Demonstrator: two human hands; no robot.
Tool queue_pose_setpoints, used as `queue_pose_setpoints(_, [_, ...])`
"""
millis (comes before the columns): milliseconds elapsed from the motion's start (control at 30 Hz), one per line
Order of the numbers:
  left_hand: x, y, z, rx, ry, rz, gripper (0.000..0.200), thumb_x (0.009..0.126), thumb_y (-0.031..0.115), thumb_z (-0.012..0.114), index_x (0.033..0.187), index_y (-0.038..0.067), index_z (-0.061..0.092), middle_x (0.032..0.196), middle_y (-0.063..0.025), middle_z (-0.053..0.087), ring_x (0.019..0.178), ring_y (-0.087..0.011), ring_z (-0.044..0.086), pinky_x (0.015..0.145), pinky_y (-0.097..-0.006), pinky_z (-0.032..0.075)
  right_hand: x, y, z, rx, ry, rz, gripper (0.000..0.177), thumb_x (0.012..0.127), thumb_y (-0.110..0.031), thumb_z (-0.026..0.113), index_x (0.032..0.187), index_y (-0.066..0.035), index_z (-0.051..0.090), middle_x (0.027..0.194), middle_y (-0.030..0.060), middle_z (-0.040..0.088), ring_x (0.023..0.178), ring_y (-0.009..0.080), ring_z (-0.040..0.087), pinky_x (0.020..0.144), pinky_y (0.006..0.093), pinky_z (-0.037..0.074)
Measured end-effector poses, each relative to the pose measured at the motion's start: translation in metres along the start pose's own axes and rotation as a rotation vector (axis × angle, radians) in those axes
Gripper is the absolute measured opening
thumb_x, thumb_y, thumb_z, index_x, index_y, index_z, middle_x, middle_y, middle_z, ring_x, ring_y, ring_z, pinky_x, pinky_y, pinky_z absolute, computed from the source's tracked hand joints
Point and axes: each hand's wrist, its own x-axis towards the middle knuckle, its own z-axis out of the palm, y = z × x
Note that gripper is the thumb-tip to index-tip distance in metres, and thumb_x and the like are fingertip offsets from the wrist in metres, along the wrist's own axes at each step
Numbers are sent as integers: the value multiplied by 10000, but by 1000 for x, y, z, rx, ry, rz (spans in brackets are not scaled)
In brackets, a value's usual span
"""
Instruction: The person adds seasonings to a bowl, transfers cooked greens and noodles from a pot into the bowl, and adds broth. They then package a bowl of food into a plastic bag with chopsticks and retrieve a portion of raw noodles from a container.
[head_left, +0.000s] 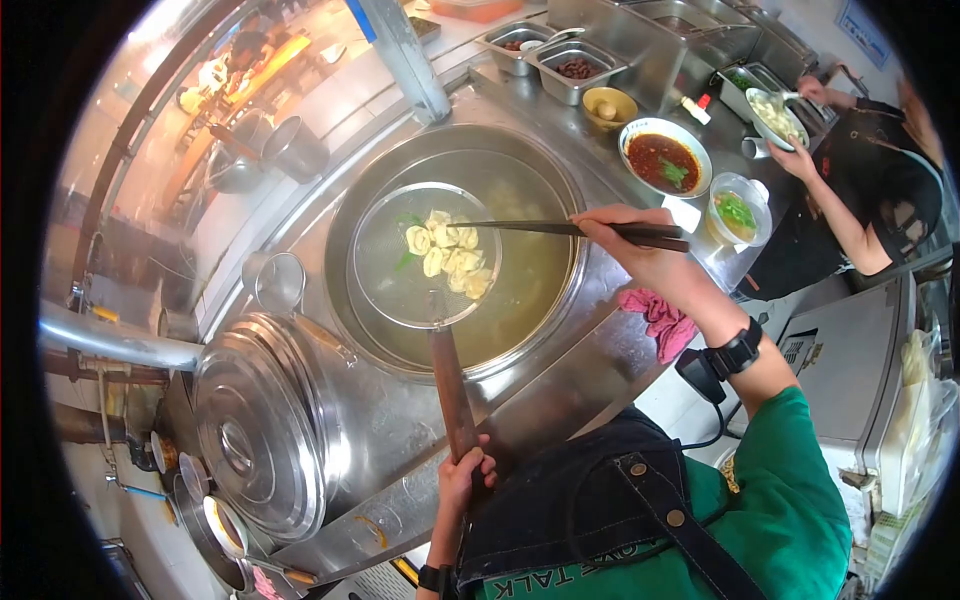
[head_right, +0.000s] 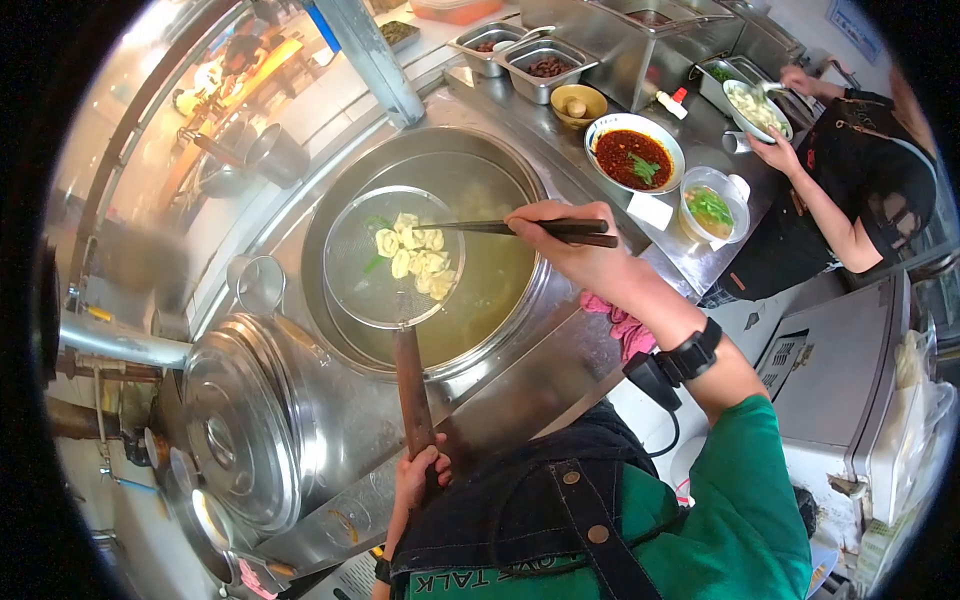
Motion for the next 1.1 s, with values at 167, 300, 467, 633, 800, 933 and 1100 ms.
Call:
queue_pose_setpoints(167, [-1, 1, 1, 44, 4, -13, 318, 800, 150, 487, 1083, 9, 461, 601, -53, 439, 471, -148, 434, 450, -275, 354, 4, -11, 15, 42, -150, -91, 105, 780, -87, 603, 870, -40, 630, 682, 89, 616, 537, 83, 521, 532, 220, 439])
queue_pose_setpoints(300, [-2, 6, 3, 5, 7, -15, 283, 794, 123, 508, 1041, -14, 483, 597, -65, 470, 462, -151, 463, 438, -257, 374, 17, 6, 45, 28, -224, -133, 105, 777, -100, 612, 870, -56, 635, 633, 80, 600, 521, 55, 488, 506, 219, 422])
queue_pose_setpoints(467, [-2, 6, 3, 1, 16, -17, 280, 796, 128, 504, 1039, -11, 485, 598, -64, 474, 458, -151, 466, 435, -258, 377, 24, 17, 43, 55, -111, -66, 117, 786, -120, 605, 870, -44, 633, 610, 60, 585, 528, 50, 473, 508, 213, 411])
queue_pose_setpoints(633, [4, 1, -1, -5, 5, -2, 285, 799, 122, 504, 1042, -25, 480, 598, -70, 475, 460, -154, 469, 437, -264, 383, -2, 8, 6, 102, -59, 77, 119, 791, -99, 591, 867, -16, 628, 657, 42, 597, 579, 52, 490, 546, 205, 413])
queue_pose_setpoints(800, [6, 1, -6, 23, -6, 3, 286, 798, 114, 502, 1045, -28, 477, 597, -74, 473, 459, -162, 461, 436, -271, 381, -22, 26, -4, 145, 80, 93, 151, 812, -99, 563, 898, 4, 634, 776, 51, 623, 647, 84, 533, 596, 213, 448])
queue_pose_setpoints(933, [8, 5, -7, 18, -47, 33, 284, 795, 104, 494, 1044, -31, 474, 605, -76, 474, 457, -159, 441, 432, -274, 376, -51, -2, -17, 316, 180, 481, 180, 825, -161, 558, 916, -23, 627, 779, 11, 622, 638, 52, 546, 567, 203, 460])
queue_pose_setpoints(1100, [-5, 19, 2, 133, -57, 49, 267, 788, 89, 486, 1028, -27, 478, 601, -76, 466, 464, -153, 436, 423, -267, 374, -88, 18, -14, 394, 273, 439, 162, 811, -142, 579, 899, -14, 626, 749, 28, 625, 621, 66, 559, 565, 202, 469])
